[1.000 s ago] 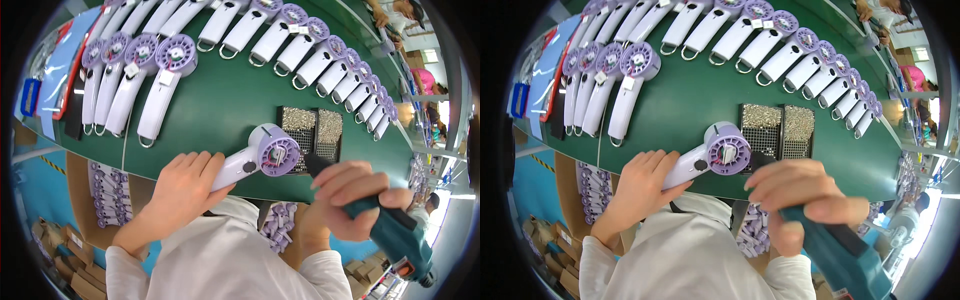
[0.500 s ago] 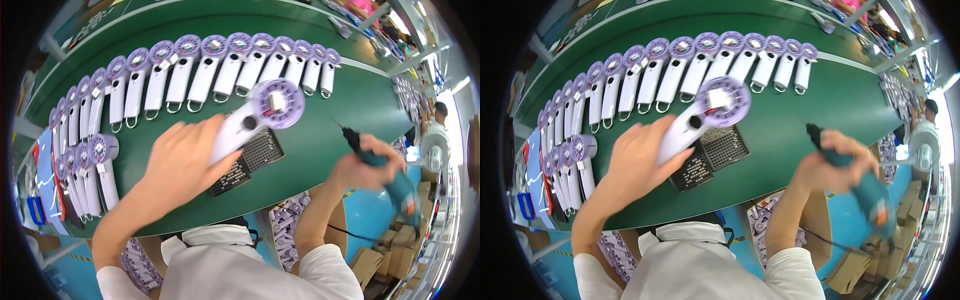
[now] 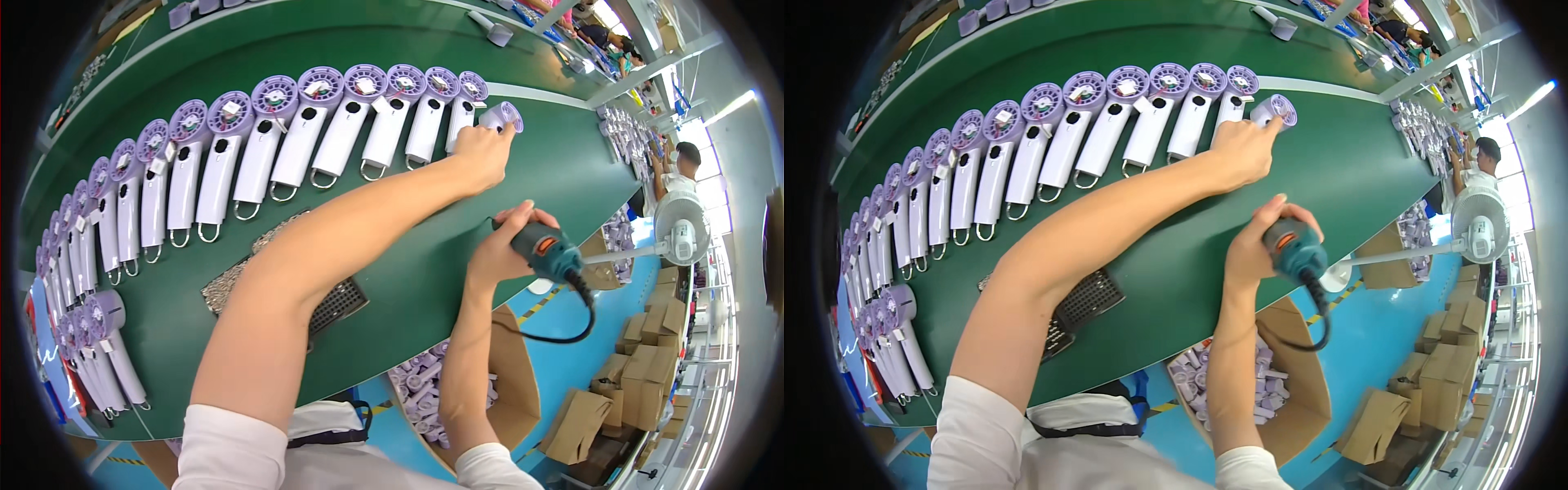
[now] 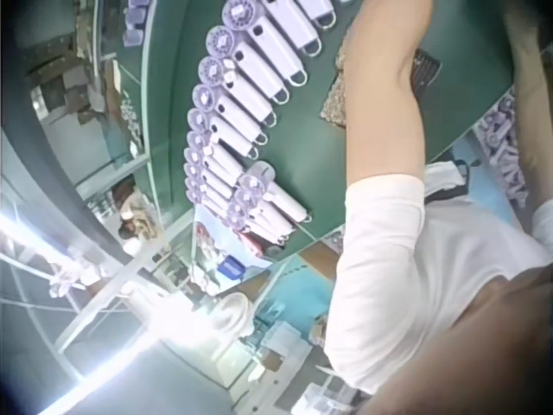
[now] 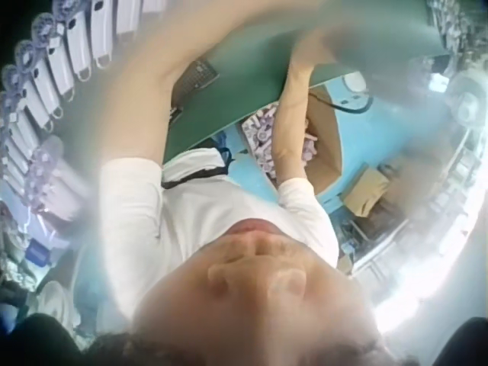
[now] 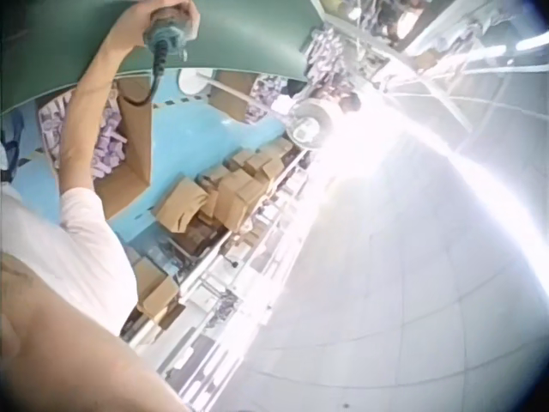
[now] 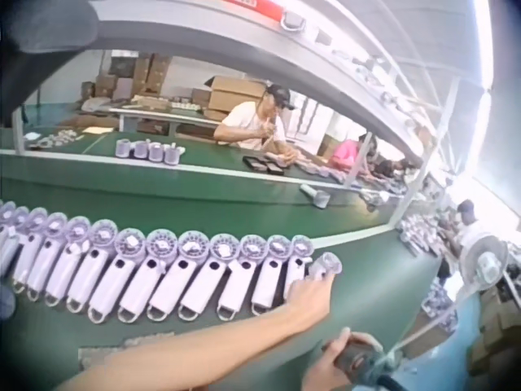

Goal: Assembling portable handheld fans by securing components with an electric screwdriver.

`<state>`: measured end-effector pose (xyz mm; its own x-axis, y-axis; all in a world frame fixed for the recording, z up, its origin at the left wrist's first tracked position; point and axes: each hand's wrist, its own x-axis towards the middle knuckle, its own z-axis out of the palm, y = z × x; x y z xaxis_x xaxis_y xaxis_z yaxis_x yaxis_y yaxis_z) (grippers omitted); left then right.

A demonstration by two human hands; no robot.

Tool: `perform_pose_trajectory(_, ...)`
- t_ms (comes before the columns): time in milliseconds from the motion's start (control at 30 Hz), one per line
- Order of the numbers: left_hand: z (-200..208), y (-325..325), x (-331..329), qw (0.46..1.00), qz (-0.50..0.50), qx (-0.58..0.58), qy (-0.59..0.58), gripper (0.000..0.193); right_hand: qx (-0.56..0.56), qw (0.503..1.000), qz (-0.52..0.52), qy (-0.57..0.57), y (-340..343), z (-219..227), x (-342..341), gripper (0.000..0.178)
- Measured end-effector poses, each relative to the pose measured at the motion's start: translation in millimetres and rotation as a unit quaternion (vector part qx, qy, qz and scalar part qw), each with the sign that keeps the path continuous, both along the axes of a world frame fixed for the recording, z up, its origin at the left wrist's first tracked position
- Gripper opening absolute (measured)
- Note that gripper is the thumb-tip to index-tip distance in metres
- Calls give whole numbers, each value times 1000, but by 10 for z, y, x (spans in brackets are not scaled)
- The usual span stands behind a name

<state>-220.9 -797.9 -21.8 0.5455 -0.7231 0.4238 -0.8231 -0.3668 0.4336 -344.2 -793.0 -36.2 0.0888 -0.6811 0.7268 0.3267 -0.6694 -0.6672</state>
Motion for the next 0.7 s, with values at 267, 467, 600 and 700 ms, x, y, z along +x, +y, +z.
perform_pose_trajectory(267, -58, -596, 229, 978, 125, 146, -76, 64, -18, 1000, -12, 6, 19, -9, 17, 14)
perform_pose_trajectory(467, 181, 28, 182, 998, 23, 3, -50, 30, 1, 1000, -6, 16, 24, -13, -13, 22)
perform_pose_trajectory(600, 646, 1025, 110, 997, 33, -62, 38, 28, 21, 1000, -12, 0, 56, -9, -60, 15)
perform_pose_trajectory(700, 1022, 1981, -115, 974, 50, -211, -73, 33, -4, 1000, -21, 13, 21, -47, -57, 14)
